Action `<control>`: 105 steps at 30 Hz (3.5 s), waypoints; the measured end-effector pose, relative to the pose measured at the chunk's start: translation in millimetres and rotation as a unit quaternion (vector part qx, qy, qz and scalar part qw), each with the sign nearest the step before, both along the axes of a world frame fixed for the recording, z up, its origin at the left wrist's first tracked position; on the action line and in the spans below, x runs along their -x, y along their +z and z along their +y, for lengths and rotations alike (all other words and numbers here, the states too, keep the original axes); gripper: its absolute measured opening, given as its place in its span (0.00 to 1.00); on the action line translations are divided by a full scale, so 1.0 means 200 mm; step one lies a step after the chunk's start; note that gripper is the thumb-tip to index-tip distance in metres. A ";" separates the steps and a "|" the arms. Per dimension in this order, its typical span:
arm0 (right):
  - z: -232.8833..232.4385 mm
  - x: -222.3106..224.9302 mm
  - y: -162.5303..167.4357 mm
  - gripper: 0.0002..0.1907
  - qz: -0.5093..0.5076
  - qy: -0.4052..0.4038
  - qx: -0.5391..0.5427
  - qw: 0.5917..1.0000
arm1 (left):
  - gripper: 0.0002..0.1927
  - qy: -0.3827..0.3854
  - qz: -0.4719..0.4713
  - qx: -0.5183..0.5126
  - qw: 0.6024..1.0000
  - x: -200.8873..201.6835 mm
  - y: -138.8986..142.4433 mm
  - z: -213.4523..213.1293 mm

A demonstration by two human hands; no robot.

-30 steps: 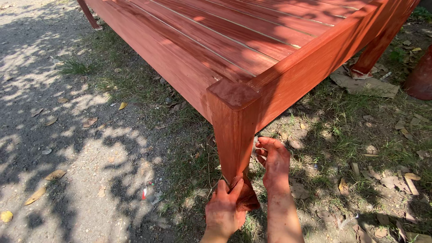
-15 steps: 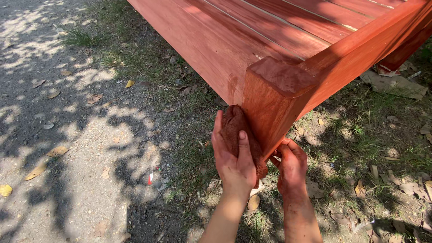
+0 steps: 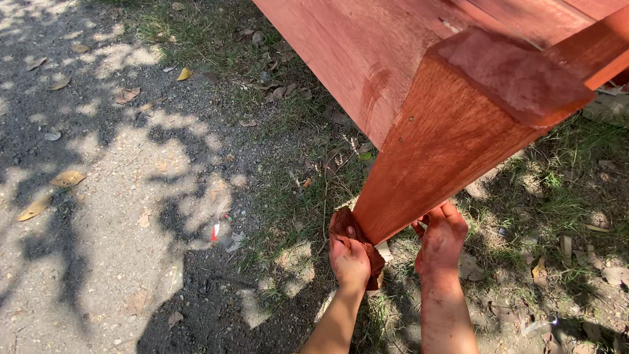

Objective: The person wipes a red stain or finish onto a slatted wooden bench using a cloth, working over the legs, frame edges, and bench slats. They dip the cloth into a bucket of stain partway through and continue wiping the wood surfaces by hand.

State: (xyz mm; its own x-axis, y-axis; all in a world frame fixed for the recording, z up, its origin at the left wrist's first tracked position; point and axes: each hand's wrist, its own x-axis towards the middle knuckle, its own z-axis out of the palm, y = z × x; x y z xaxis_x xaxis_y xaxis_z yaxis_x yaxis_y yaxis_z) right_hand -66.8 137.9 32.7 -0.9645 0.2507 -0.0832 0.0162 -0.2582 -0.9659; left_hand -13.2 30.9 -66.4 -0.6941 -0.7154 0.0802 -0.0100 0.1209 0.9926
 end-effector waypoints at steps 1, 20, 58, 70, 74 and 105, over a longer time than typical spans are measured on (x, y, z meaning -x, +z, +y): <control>0.00 0.00 -0.01 0.07 -0.017 -0.002 -0.001 1.000 | 0.21 0.001 -0.045 -0.001 0.999 0.01 -0.05 -0.02; -0.01 0.00 0.01 0.03 0.034 -0.001 0.024 0.999 | 0.20 -0.322 -0.310 0.035 0.894 -0.34 0.02 0.05; 0.16 -0.01 -0.11 0.03 0.013 -0.016 0.053 0.998 | 0.34 -0.177 -0.353 -0.330 0.858 -0.21 -0.10 -0.13; 0.19 -0.04 -0.04 0.06 -0.018 -0.032 0.044 0.998 | 0.27 -0.206 0.015 -0.643 0.737 -0.15 -0.03 0.06; 0.19 -0.04 -0.02 0.06 -0.007 -0.031 0.050 0.998 | 0.30 -0.197 -0.099 -0.643 0.734 -0.31 0.04 -0.02; 0.35 -0.17 -0.15 0.07 -0.058 -0.049 0.033 0.997 | 0.33 0.109 -0.160 -0.478 0.857 -0.03 -0.01 0.28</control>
State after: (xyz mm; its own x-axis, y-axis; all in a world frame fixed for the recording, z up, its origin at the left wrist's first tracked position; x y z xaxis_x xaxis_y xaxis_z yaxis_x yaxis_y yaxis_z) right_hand -31.9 207.2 2.8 -0.9182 0.3342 -0.2127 0.0985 -0.3276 -0.9397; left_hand -7.8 87.7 -67.8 -0.4134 -0.4637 -0.7836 -0.2196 -0.7844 0.5801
